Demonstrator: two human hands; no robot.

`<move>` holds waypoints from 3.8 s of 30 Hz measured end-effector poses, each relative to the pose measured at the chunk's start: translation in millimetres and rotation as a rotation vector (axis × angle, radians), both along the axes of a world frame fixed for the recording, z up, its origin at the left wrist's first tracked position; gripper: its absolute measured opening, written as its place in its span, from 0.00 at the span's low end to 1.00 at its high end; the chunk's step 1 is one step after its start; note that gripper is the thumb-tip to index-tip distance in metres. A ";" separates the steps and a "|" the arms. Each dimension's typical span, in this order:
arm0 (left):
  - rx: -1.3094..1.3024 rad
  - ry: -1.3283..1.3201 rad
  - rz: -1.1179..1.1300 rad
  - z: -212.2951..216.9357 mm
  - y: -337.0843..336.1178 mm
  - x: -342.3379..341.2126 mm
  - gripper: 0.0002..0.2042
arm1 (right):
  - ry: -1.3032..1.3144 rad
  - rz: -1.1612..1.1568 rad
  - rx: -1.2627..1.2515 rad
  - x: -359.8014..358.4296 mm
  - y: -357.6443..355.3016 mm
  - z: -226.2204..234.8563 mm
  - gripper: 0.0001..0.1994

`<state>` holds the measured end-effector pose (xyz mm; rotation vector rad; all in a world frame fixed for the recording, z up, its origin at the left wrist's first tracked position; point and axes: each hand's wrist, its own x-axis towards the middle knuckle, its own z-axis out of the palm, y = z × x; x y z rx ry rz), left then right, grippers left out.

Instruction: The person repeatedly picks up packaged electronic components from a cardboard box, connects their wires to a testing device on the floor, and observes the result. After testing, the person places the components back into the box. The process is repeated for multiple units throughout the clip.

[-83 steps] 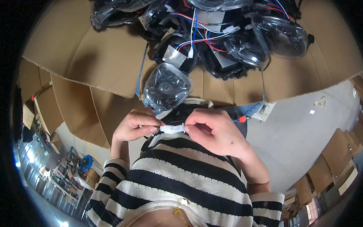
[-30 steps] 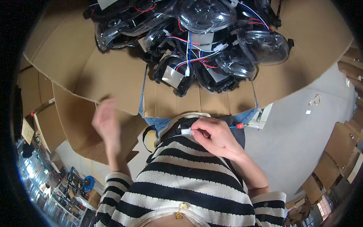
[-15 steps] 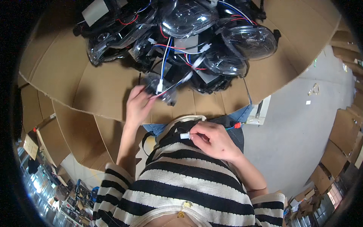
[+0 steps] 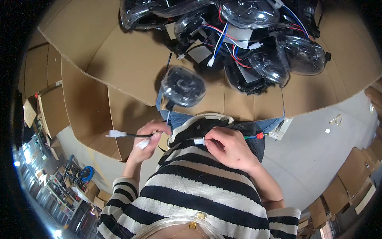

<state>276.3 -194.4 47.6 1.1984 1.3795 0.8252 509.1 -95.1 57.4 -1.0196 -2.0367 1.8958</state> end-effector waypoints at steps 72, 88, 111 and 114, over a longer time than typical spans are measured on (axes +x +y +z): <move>0.005 -0.562 -0.679 -26.2 66.6 14.1 0.11 | 0.090 0.021 -0.123 -3.5 30.5 6.0 0.02; -0.281 -0.768 -0.801 -40.3 78.1 7.6 0.18 | 0.071 -0.160 0.161 -10.6 19.8 3.0 0.03; 0.961 -0.056 0.894 164.2 -13.8 -158.7 0.11 | -0.080 -0.076 -0.055 40.8 21.7 6.1 0.03; 1.107 0.128 1.148 172.6 -75.4 -266.6 0.10 | -0.010 -0.053 -0.025 37.0 20.6 5.2 0.03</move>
